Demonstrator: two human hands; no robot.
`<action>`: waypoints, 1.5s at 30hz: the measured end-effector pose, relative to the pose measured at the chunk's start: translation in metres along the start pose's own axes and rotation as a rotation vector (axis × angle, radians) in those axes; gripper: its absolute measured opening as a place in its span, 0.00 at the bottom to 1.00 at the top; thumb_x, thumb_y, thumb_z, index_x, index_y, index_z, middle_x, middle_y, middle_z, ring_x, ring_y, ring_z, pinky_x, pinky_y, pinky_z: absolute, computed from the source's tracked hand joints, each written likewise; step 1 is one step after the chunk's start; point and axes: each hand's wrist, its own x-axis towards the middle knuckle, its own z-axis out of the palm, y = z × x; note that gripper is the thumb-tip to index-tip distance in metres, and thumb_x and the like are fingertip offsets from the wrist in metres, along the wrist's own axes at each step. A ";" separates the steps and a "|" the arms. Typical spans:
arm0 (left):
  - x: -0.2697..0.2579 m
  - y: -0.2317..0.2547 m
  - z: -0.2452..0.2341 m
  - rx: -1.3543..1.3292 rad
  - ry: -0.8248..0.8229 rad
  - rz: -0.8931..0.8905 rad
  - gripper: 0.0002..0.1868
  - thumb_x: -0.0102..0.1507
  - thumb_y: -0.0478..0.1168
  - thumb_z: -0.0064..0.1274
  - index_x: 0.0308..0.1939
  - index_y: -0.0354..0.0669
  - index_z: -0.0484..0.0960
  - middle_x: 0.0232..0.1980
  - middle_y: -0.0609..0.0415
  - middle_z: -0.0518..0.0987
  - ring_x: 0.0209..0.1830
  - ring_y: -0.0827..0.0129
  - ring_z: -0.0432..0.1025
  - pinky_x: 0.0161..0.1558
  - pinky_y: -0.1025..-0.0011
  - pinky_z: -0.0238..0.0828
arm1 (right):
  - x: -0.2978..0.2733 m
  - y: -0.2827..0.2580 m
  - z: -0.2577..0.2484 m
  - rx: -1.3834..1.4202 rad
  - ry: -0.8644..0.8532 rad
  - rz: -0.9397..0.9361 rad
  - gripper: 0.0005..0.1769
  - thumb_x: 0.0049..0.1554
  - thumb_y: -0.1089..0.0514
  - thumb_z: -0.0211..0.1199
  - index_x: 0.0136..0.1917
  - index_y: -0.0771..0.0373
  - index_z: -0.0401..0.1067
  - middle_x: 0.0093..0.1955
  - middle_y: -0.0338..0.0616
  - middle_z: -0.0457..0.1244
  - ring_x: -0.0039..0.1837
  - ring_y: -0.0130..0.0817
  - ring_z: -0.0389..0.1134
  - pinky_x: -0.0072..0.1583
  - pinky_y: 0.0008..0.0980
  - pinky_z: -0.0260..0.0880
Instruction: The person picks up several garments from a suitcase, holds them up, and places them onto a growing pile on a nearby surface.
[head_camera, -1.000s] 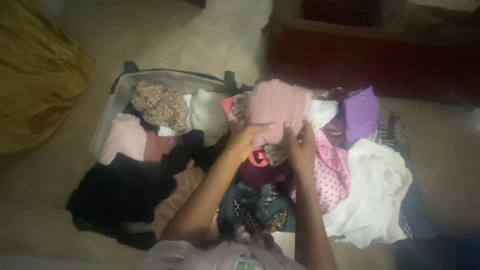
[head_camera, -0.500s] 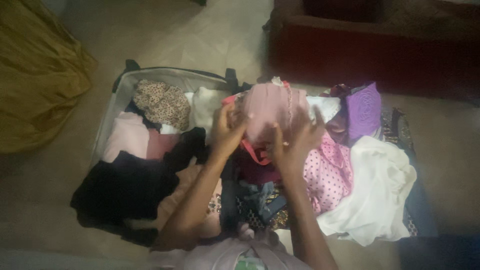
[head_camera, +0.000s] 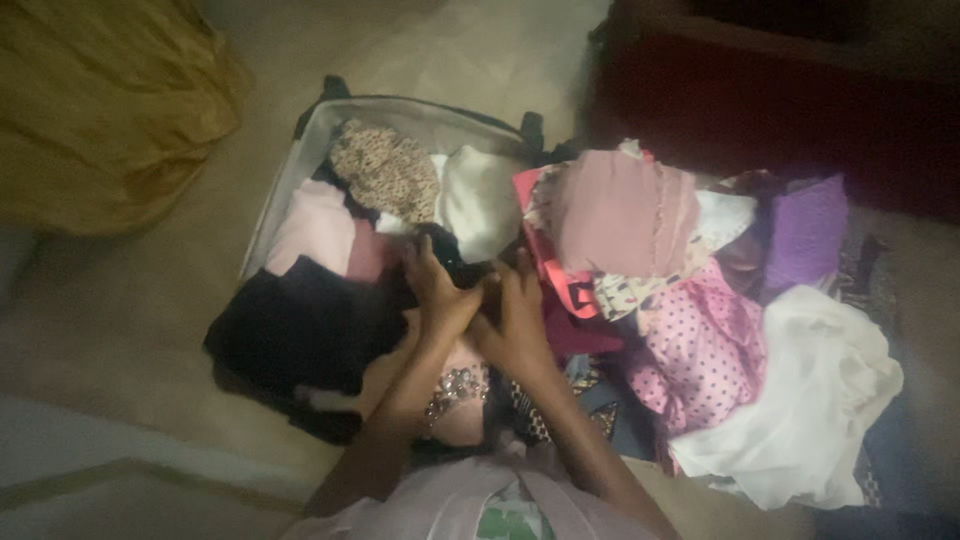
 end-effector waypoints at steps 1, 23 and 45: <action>-0.001 -0.003 -0.001 -0.036 -0.010 -0.019 0.68 0.44 0.56 0.79 0.73 0.23 0.52 0.73 0.20 0.55 0.75 0.32 0.48 0.72 0.45 0.42 | -0.001 0.005 0.006 0.051 -0.004 0.023 0.49 0.46 0.60 0.68 0.77 0.67 0.52 0.75 0.77 0.45 0.78 0.73 0.46 0.75 0.57 0.50; 0.016 -0.067 -0.049 -0.215 -0.324 -0.027 0.27 0.63 0.38 0.60 0.66 0.37 0.73 0.65 0.38 0.77 0.67 0.51 0.71 0.68 0.58 0.65 | -0.004 -0.043 0.026 -0.198 -0.219 0.064 0.58 0.51 0.49 0.73 0.79 0.78 0.42 0.79 0.81 0.39 0.80 0.72 0.41 0.76 0.55 0.47; 0.062 -0.013 -0.119 -0.523 -0.374 0.561 0.43 0.57 0.34 0.65 0.75 0.37 0.65 0.72 0.45 0.66 0.74 0.56 0.62 0.75 0.60 0.58 | 0.023 -0.011 0.049 0.684 0.162 0.267 0.08 0.67 0.66 0.59 0.60 0.61 0.68 0.51 0.40 0.64 0.54 0.28 0.65 0.55 0.30 0.68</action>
